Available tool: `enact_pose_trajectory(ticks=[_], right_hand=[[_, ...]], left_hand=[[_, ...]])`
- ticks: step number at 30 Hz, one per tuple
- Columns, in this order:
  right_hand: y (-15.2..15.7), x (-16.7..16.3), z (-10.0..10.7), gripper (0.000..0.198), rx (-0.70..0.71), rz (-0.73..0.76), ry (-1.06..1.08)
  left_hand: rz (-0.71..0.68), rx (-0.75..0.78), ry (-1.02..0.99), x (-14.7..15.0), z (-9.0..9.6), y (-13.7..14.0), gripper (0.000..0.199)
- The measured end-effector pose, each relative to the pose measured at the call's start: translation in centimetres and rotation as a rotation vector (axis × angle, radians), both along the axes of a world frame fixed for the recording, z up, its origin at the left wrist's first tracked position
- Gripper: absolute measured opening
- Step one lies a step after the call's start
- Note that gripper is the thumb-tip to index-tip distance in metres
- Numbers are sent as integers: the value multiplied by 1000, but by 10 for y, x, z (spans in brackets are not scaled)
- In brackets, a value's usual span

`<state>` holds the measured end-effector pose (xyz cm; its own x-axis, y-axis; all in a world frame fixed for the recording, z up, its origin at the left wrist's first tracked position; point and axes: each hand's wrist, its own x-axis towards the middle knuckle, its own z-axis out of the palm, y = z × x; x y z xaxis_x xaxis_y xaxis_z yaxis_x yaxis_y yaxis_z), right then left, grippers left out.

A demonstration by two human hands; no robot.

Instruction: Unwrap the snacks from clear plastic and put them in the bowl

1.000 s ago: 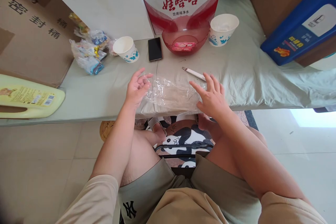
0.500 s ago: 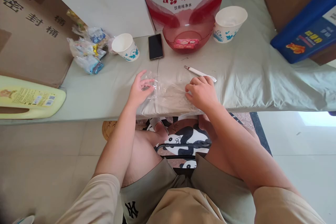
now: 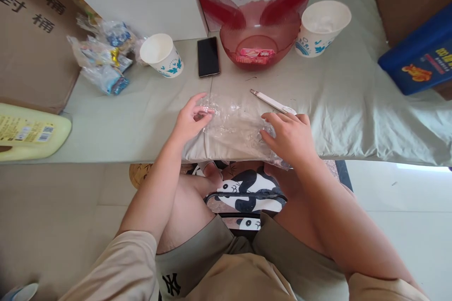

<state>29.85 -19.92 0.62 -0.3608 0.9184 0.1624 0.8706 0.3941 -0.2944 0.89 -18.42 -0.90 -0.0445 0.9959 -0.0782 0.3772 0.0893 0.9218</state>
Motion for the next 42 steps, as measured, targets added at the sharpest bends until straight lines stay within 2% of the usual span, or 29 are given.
enact_pose_trajectory(ticks=[5, 8, 12, 16, 19, 22, 25, 30, 32, 34, 36, 39, 40, 42], right_hand=[[1, -1, -1, 23, -24, 57, -44], [0, -1, 1, 23, -33, 30, -75], [0, -1, -1, 23, -95, -45, -131], [-1, 1, -6, 34, -87, -65, -101], [-3, 1, -8, 41, -40, -105, -97], [-5, 1, -9, 46, 15, -85, -93], [-11, 5, -7, 54, -4, -10, -124], [-30, 13, 9, 75, -179, 189, -122], [-31, 11, 15, 76, -242, 248, 27], [-25, 3, 16, 77, -315, 234, 262], [-15, -10, 10, 88, -407, 196, 474], [-3, -32, -4, 106, -577, 224, 637], [-2, -39, -8, 102, -639, 247, 682], [-1, -49, -12, 74, -739, 285, 778]], left_hand=[[80, 28, -46, -1, 2, 2, 59], [50, 24, -17, -5, 0, 2, 57], [54, 33, 191, -1, -3, 0, 46], [98, 59, 394, 12, -3, 1, 37], [125, 124, 436, 17, -4, 5, 38], [90, 161, 424, 19, -7, 9, 40], [41, 146, 338, 20, -8, 11, 35], [-15, 80, -65, 16, 0, 7, 33], [-19, -5, -170, 12, 5, 3, 36], [-23, -73, -221, 8, 9, 1, 39], [-35, -110, -262, 7, 11, 0, 38], [-62, -131, -387, 8, 14, -1, 36], [-64, -134, -443, 8, 15, -1, 37], [-56, -139, -561, 7, 18, -2, 42]])
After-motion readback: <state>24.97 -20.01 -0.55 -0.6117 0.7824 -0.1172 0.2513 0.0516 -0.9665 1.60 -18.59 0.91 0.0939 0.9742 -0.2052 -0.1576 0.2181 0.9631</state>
